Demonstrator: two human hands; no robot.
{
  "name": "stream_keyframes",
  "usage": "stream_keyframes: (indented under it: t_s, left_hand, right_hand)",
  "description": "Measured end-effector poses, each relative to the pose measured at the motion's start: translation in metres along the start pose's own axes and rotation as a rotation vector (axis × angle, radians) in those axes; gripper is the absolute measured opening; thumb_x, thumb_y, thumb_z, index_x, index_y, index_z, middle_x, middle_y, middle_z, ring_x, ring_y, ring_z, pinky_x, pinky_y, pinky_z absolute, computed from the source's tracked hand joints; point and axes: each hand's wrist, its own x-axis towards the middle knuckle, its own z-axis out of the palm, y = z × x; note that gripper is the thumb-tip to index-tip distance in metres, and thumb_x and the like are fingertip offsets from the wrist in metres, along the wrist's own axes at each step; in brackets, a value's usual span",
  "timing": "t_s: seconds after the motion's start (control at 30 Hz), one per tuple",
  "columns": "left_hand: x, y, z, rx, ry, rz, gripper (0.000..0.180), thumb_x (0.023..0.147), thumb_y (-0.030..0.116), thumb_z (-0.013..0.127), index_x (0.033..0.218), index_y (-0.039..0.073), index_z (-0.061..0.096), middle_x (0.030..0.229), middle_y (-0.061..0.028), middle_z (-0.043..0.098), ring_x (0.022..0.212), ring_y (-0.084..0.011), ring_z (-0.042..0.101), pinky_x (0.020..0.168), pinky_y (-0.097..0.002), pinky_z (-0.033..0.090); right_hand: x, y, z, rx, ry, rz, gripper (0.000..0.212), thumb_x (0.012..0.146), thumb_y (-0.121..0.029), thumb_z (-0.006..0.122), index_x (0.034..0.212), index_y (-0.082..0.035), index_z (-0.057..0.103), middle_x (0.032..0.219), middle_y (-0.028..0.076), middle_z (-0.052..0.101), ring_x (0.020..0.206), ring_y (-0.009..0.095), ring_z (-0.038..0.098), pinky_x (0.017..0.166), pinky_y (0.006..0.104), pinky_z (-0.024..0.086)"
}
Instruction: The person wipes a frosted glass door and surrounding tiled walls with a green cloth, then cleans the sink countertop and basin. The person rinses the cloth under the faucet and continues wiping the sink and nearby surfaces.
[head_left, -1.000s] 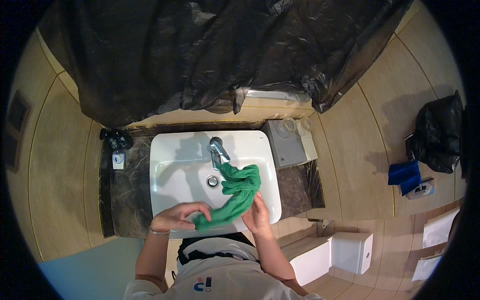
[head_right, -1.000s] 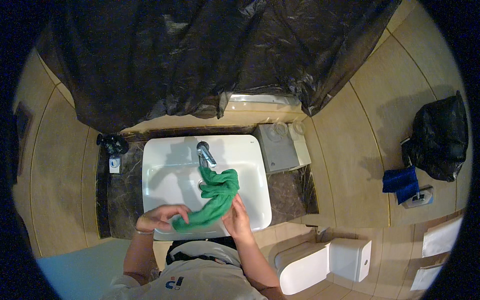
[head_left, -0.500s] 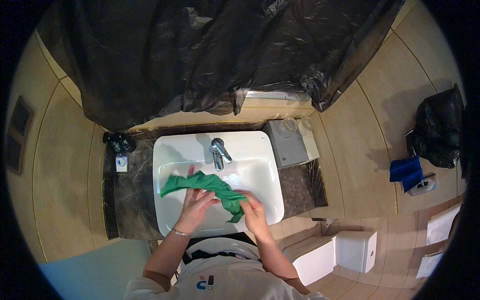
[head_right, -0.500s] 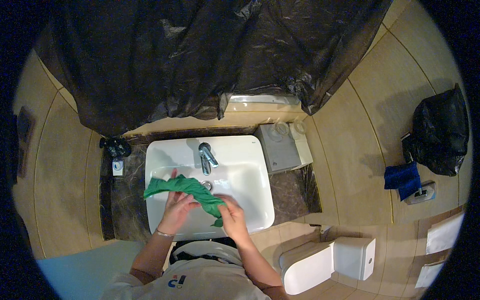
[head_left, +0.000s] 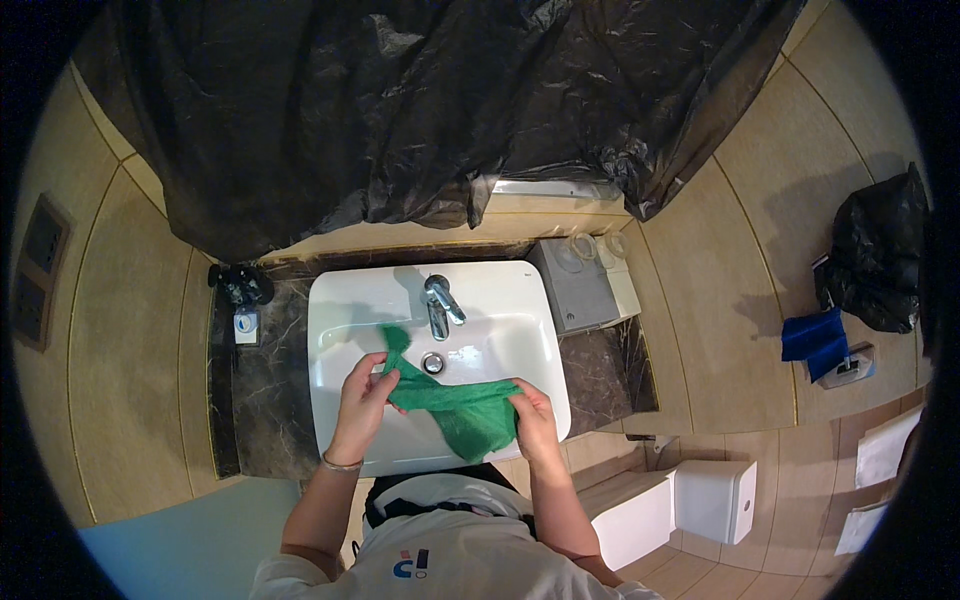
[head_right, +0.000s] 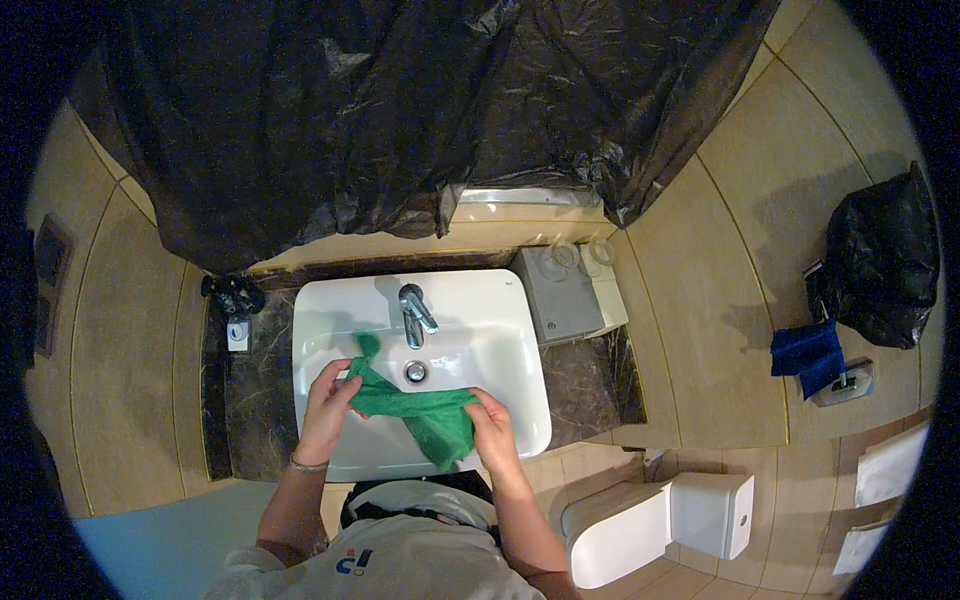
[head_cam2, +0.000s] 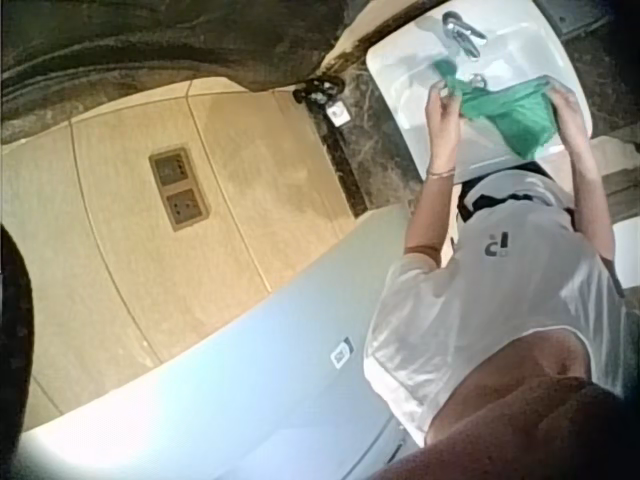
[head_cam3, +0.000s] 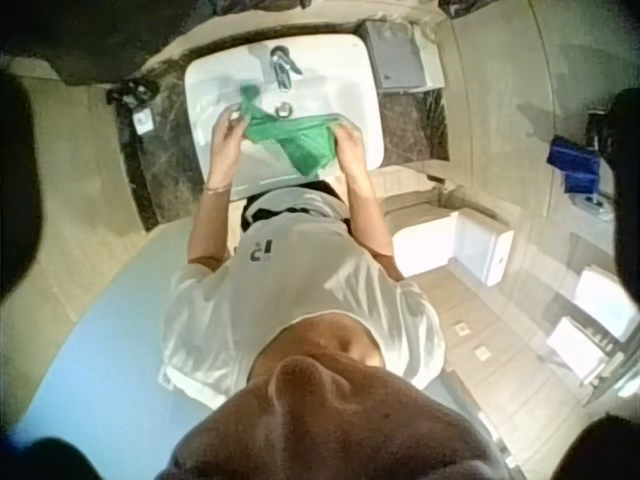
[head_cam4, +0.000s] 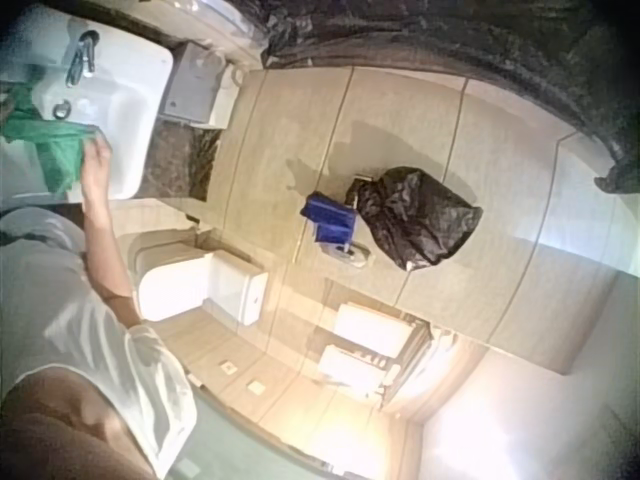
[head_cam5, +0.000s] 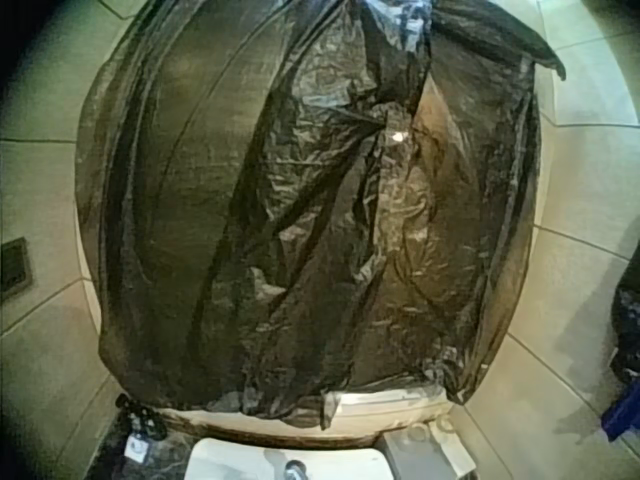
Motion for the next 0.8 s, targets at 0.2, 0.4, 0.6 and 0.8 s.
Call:
stream_keyframes:
  t_s: [0.2, 0.4, 0.6, 0.8]
  left_hand:
    - [-0.020, 0.034, -0.002, 0.153, -0.209, 0.040, 0.039, 0.091, 0.007, 0.056, 0.126, -0.001, 0.041, 0.104, -0.0070, 0.060, 0.096, -0.0137, 0.059, 0.087, -0.0263, 0.045]
    - [-0.011, 0.046, 0.044, 0.382, -0.664, 0.282, 0.070, 0.086, 0.004, 0.061, 0.144, 0.003, 0.022, 0.124, -0.0121, 0.052, 0.116, -0.0188, 0.050, 0.099, -0.0313, 0.036]
    - [0.018, -0.007, 0.012, 0.215, -0.035, 0.377, 0.042, 0.087, 0.008, 0.060, 0.126, 0.001, 0.046, 0.119, -0.0086, 0.053, 0.114, -0.0169, 0.049, 0.100, -0.0310, 0.036]
    - [0.018, -0.081, -0.006, -0.315, -0.486, -0.288, 0.052, 0.099, 0.042, 0.036, 0.139, 0.008, 0.037, 0.132, -0.0014, 0.049, 0.119, -0.0147, 0.046, 0.102, -0.0355, 0.036]
  right_hand:
    - [-0.020, -0.005, -0.031, 0.537, -0.523, -0.073, 0.030, 0.085, -0.010, 0.058, 0.109, 0.009, 0.059, 0.098, 0.013, 0.065, 0.093, 0.018, 0.060, 0.083, 0.0305, 0.047]
    - [-0.002, -0.006, 0.025, -0.373, -0.139, -0.117, 0.036, 0.087, -0.013, 0.058, 0.116, 0.007, 0.055, 0.108, 0.014, 0.062, 0.100, 0.019, 0.059, 0.087, 0.0329, 0.048]
    - [0.006, 0.017, 0.017, -0.325, -0.224, -0.148, 0.035, 0.087, -0.015, 0.057, 0.116, 0.005, 0.055, 0.109, 0.012, 0.062, 0.099, 0.019, 0.059, 0.087, 0.0334, 0.049]
    - [0.010, 0.018, 0.013, -0.332, -0.196, -0.162, 0.034, 0.088, -0.017, 0.056, 0.116, 0.002, 0.055, 0.110, 0.011, 0.061, 0.099, 0.019, 0.059, 0.087, 0.0338, 0.049]
